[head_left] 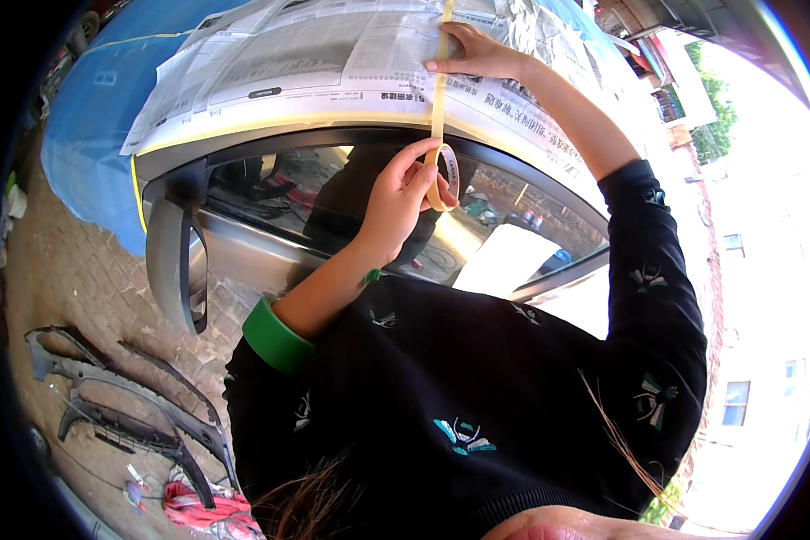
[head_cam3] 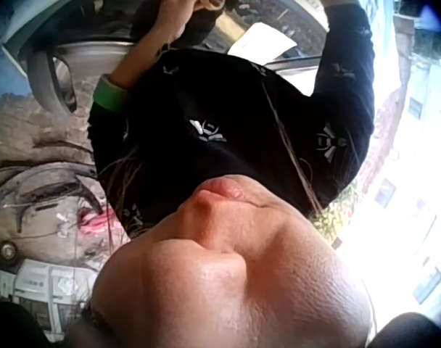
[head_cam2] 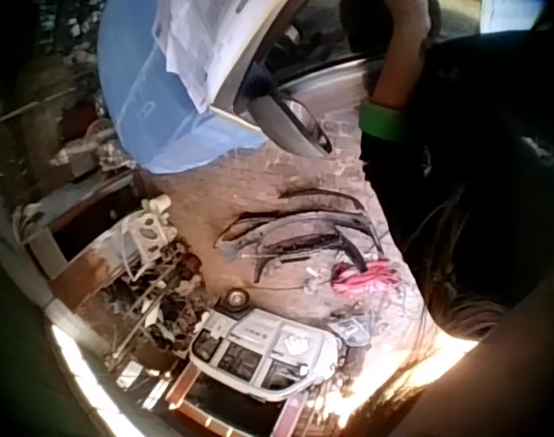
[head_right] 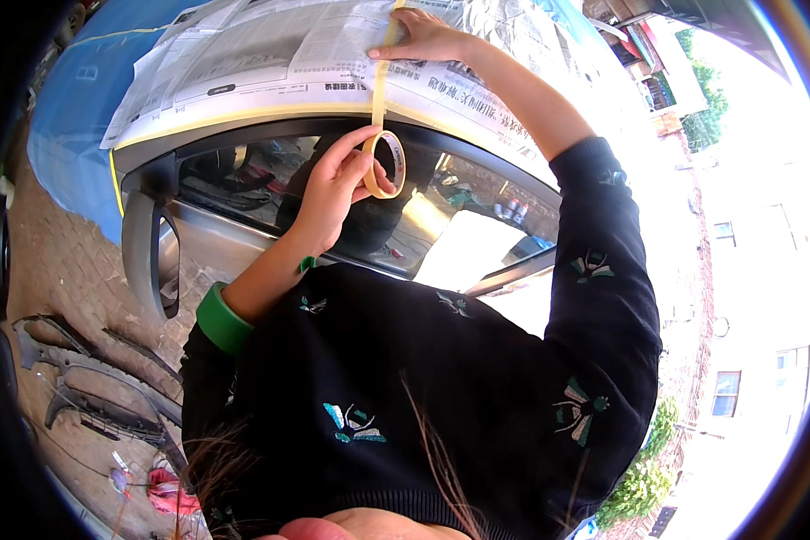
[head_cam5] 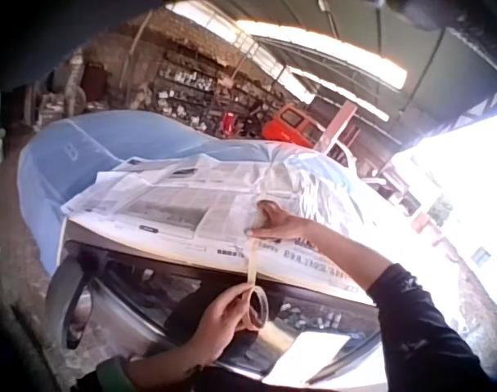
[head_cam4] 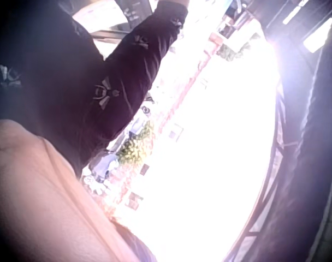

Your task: The person places sheets of newspaper onto the hood of a car and secures them using masking tape. They smooth the paper to ensure it adheres to the surface and apply tape along the edges to hold the newspaper in place.

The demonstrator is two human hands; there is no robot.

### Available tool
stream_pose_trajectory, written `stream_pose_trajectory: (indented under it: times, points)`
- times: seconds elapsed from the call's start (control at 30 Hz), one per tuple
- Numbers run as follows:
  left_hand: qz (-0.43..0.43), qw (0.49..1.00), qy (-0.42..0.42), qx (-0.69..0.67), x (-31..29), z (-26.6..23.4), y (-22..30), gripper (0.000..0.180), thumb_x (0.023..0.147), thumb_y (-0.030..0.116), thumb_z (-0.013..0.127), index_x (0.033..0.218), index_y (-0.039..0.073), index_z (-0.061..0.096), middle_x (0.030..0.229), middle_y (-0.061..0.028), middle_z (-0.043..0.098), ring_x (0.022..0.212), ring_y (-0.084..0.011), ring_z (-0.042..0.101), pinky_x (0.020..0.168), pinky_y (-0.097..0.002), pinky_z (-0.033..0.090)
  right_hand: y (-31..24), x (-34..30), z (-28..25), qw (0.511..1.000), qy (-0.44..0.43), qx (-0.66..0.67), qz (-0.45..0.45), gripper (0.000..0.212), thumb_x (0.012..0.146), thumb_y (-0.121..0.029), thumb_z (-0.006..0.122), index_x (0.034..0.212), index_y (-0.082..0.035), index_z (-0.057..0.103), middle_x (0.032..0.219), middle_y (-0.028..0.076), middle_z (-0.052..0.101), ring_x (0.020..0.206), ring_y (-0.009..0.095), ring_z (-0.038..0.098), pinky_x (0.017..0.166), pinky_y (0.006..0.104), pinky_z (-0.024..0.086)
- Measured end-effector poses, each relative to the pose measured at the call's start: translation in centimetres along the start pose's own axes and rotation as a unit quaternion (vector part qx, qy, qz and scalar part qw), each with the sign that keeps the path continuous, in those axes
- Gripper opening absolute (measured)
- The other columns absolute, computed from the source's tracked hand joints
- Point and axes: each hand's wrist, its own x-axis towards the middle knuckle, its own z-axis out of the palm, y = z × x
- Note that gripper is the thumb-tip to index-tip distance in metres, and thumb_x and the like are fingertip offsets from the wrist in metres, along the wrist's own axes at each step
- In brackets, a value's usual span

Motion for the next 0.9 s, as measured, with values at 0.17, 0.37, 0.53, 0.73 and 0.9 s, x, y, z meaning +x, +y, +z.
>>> stream_pose_trajectory:
  times: [0.17, 0.37, 0.53, 0.73, 0.9]
  points:
    - [-0.093, 0.994, 0.027, -0.056, 1.6, -0.4, 0.7, 0.033, 0.099, 0.018, 0.048, 0.131, 0.008, 0.051, 0.086, -0.0025, 0.058, 0.079, -0.0147, 0.065, 0.077, -0.0281, 0.052, -0.4, 0.4, -0.4, 1.0, -0.01, -0.008, -0.001, 0.113, 0.068, -0.08, 0.059, 0.147, -0.006, 0.026, 0.149, 0.02, 0.026, 0.138, 0.033, 0.029, 0.113, 0.0406, 0.028]
    - [-0.109, 0.99, 0.028, -0.082, 2.4, -0.9, 0.6, 0.034, 0.099, 0.016, 0.046, 0.132, 0.006, 0.05, 0.087, -0.0031, 0.059, 0.081, -0.0182, 0.065, 0.077, -0.0295, 0.053, -1.8, -0.6, -0.9, 0.997, -0.018, 0.074, 0.016, 0.12, 0.064, -0.084, 0.058, 0.143, 0.002, 0.031, 0.146, 0.023, 0.032, 0.139, 0.036, 0.027, 0.113, 0.042, 0.026]
    - [-0.11, 0.986, 0.021, -0.124, 2.8, -1.1, 0.3, 0.034, 0.099, 0.013, 0.045, 0.131, 0.004, 0.049, 0.088, -0.0051, 0.058, 0.083, -0.0199, 0.065, 0.079, -0.032, 0.054, -4.0, -3.2, -0.2, 0.99, 0.055, -0.078, -0.104, 0.109, 0.064, -0.07, 0.07, 0.141, -0.002, 0.037, 0.144, 0.02, 0.037, 0.137, 0.036, 0.03, 0.115, 0.0418, 0.021]
    - [-0.116, 0.984, 0.033, -0.134, 2.5, -0.7, 0.6, 0.032, 0.1, 0.014, 0.045, 0.129, 0.005, 0.051, 0.09, -0.0051, 0.058, 0.083, -0.0203, 0.065, 0.08, -0.0323, 0.054, -6.7, -6.2, -0.2, 0.982, 0.123, -0.073, -0.121, 0.098, 0.062, -0.051, 0.08, 0.138, -0.006, 0.041, 0.141, 0.018, 0.041, 0.134, 0.034, 0.034, 0.113, 0.0426, 0.025]
    - [-0.08, 0.987, 0.069, -0.117, 2.0, 0.3, 0.1, 0.03, 0.098, 0.015, 0.048, 0.126, 0.004, 0.052, 0.091, -0.0065, 0.058, 0.085, -0.0204, 0.066, 0.082, -0.0326, 0.053, -7.7, -7.3, 0.3, 0.986, 0.127, -0.065, -0.086, 0.094, 0.061, -0.046, 0.081, 0.136, -0.004, 0.042, 0.136, 0.017, 0.048, 0.128, 0.034, 0.042, 0.11, 0.0413, 0.031]
